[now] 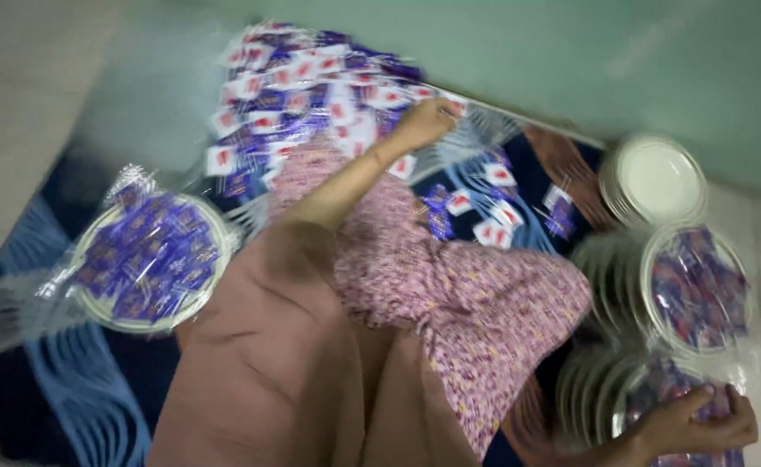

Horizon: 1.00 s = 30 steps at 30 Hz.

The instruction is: The person picks up lollipops from the floor, places them into a plastic bag, and then stacks the bags on top of white plates.

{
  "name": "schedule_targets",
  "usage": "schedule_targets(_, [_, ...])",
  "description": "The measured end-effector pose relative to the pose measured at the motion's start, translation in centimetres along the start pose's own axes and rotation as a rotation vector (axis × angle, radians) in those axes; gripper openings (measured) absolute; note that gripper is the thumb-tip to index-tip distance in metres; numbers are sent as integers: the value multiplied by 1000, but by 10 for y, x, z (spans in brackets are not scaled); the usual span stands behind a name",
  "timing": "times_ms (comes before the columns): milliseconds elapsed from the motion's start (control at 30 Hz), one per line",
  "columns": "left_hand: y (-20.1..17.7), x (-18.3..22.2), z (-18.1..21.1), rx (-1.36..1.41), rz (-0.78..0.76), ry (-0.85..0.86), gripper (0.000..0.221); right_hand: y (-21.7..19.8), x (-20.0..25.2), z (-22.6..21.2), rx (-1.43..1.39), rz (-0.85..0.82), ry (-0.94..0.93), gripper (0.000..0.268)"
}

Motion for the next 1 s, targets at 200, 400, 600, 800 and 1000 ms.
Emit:
schedule_targets(200, [-214,92,-214,-66,382,-284,21,170,-39,-19,-240,-306,-252,32])
schedule_targets(400, [-275,201,-369,-200,426,-597,38,340,-30,-125,-584,-761,-115,19])
schedule_targets(600, [-244,175,-415,-874,44,-610,38,432,23,-172,-507,-1093,-146,30])
schedule_targets(800, [-214,152,-440,-907,118,-628,29,434,33,-183,-319,-1316,-7,37])
schedule_targets(1000, [-203,125,-476,-735,-11,-813,38,440,-6,-159,-52,-1542,-6,45])
Point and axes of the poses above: each hand's wrist, its own x-axis away from the middle knuckle, its own y-axis out of the palm, z = x × y, the point moved 4 cm from there along -x, towards the middle knuckle, and after that the axes turned 15 degrees about -x, right-handed, at the moved point
